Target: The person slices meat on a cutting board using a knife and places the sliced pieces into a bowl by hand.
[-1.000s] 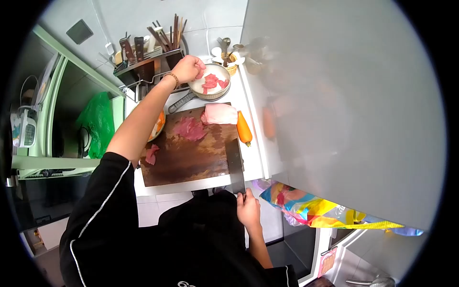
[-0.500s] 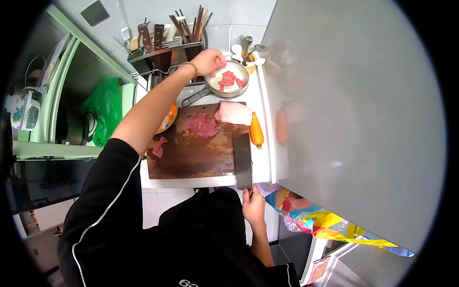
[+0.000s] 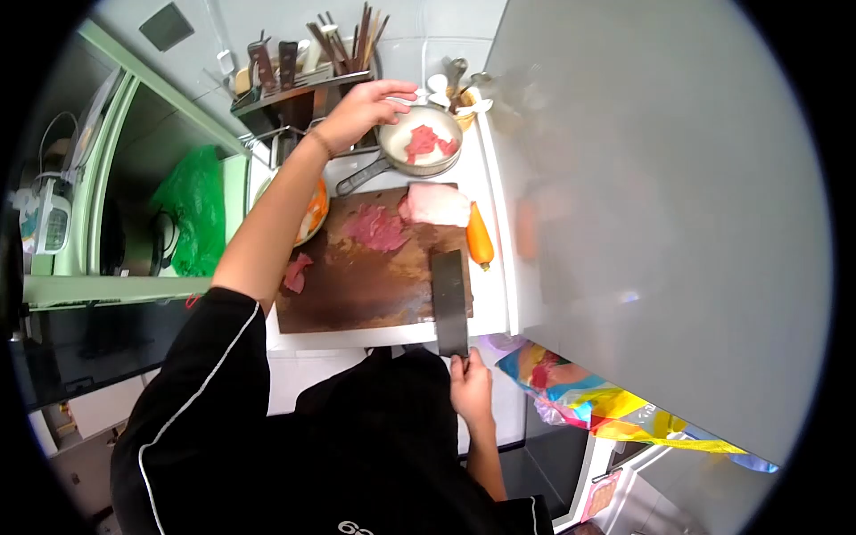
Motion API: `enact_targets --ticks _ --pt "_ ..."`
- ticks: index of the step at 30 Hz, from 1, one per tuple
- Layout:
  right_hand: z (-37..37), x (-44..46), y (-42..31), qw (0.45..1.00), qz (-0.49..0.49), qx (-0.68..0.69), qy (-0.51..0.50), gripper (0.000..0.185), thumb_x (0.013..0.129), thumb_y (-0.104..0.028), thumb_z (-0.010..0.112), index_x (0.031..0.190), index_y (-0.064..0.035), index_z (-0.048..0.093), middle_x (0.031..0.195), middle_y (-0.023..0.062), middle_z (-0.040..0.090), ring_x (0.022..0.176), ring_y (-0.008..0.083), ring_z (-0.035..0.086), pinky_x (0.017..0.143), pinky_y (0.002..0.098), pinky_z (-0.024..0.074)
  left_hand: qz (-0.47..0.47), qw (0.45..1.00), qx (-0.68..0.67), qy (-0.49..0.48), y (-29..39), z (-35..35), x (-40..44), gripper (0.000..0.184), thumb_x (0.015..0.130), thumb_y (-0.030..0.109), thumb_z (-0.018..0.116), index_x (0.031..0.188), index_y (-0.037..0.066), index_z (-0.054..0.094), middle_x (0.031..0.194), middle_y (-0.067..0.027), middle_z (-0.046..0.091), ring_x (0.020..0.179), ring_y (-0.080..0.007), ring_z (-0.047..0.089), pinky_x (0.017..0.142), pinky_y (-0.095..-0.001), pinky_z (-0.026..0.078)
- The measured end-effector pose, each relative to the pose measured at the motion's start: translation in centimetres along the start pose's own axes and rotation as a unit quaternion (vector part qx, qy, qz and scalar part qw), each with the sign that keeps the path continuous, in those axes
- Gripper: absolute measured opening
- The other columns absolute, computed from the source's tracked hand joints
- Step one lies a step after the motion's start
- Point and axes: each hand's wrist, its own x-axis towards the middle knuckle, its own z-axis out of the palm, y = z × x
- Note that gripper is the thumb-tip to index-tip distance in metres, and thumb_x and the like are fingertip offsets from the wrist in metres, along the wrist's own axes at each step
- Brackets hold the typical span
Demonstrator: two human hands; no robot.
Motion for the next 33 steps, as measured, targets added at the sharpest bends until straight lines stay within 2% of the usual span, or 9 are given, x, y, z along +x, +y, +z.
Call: enact_targets --ticks 5,7,11,13,17,21,23,27,33 --pt "-0.5 0.3 -2.1 0.999 -0.024 -0.005 -0.024 0.02 0.099 -0.012 0.065 0.089 0.0014 0.054 0.058 0.0121 0.05 0.05 0.0211 0.046 0.051 0.0407 0.0384 -0.004 0.983 -0.16 -0.085 -3.8 -2.4 -21.6 0.021 0.101 0.01 0.055 0.109 -0.003 0.07 0.092 -0.0137 0.072 0.082 -0.0203 0.068 0.07 -0.0322 0.054" --pt "0.3 0.8 -2.0 0.999 -0.041 -0.017 -0.027 0.021 0.099 -0.012 0.065 0.088 0.0024 0.053 0.057 0.0134 0.048 0.049 0.0226 0.045 0.051 0.0419 0.0375 -0.237 0.96 -0.084 0.121 -7.4 -1.2 -29.6 0.02 0.103 0.013 0.057 0.103 -0.003 0.07 0.078 -0.0077 0.07 0.06 -0.0169 0.061 0.062 -0.026 0.05" --pt "1.7 1.6 -2.1 0.993 -0.09 -0.046 -0.054 0.023 0.098 -0.013 0.066 0.088 0.003 0.053 0.057 0.015 0.047 0.05 0.0247 0.045 0.052 0.044 0.0377 -0.122 0.845 0.349 0.386 -18.7 0.6 -35.5 0.024 0.092 0.015 0.076 0.108 -0.003 0.07 0.098 -0.0157 0.07 0.084 -0.0259 0.067 0.073 -0.0387 0.054" --pt "2.1 1.9 -3.2 0.992 -0.092 -0.057 -0.071 0.023 0.099 -0.013 0.066 0.088 0.0031 0.052 0.058 0.0154 0.047 0.05 0.0253 0.045 0.053 0.0446 0.038 -0.196 0.843 0.37 0.338 -19.1 0.8 -34.3 0.027 0.085 0.018 0.081 0.106 0.005 0.07 0.103 -0.0199 0.062 0.099 -0.0386 0.061 0.089 -0.046 0.051" --pt "2.6 1.4 -5.4 0.988 -0.085 -0.094 -0.083 0.023 0.099 -0.014 0.065 0.089 0.0023 0.053 0.061 0.0162 0.048 0.053 0.0277 0.047 0.056 0.0453 0.0412 -0.092 0.855 0.423 0.285 -20.2 0.7 -33.4 0.02 0.083 0.01 0.081 0.087 0.005 0.062 0.093 -0.0172 0.062 0.09 -0.0355 0.064 0.08 -0.0444 0.052" --pt "3.0 0.1 -4.7 0.991 -0.08 -0.091 -0.065 0.023 0.099 -0.016 0.066 0.089 0.0017 0.054 0.061 0.0165 0.049 0.054 0.0299 0.048 0.057 0.0455 0.0424 -0.176 0.964 0.031 0.197 -15.3 2.3 -31.3 0.019 0.089 0.004 0.076 0.09 0.003 0.058 0.095 -0.0137 0.069 0.087 -0.0255 0.069 0.074 -0.0376 0.057" --pt "3.0 -0.5 -4.1 0.993 -0.06 -0.089 -0.057 0.024 0.099 -0.016 0.066 0.089 0.0015 0.054 0.061 0.0165 0.049 0.054 0.0304 0.048 0.057 0.0456 0.0424 -0.15 0.942 -0.268 0.137 -13.2 3.8 -29.7 0.018 0.092 0.002 0.074 0.094 0.002 0.056 0.098 -0.0126 0.071 0.087 -0.0222 0.071 0.074 -0.0349 0.059" --pt "2.8 -1.6 -3.4 0.995 -0.04 -0.082 -0.041 0.026 0.1 -0.017 0.065 0.088 0.0013 0.052 0.062 0.0164 0.051 0.055 0.0304 0.049 0.058 0.0462 0.0424 -0.202 0.87 -0.449 -0.03 -10.4 5.3 -27.0 0.022 0.096 0.005 0.071 0.114 -0.002 0.059 0.104 -0.0107 0.072 0.093 -0.0189 0.07 0.08 -0.0366 0.061" --pt "3.0 -2.7 -2.8 0.997 -0.007 -0.069 -0.028 0.025 0.1 -0.018 0.064 0.089 0.0016 0.052 0.063 0.0163 0.054 0.056 0.0304 0.051 0.058 0.0457 0.0436 -0.405 0.91 -0.077 -0.039 -16.9 6.0 -26.0 0.026 0.095 0.019 0.075 0.109 0.0 0.065 0.099 -0.017 0.075 0.091 -0.0165 0.072 0.077 -0.0383 0.061"
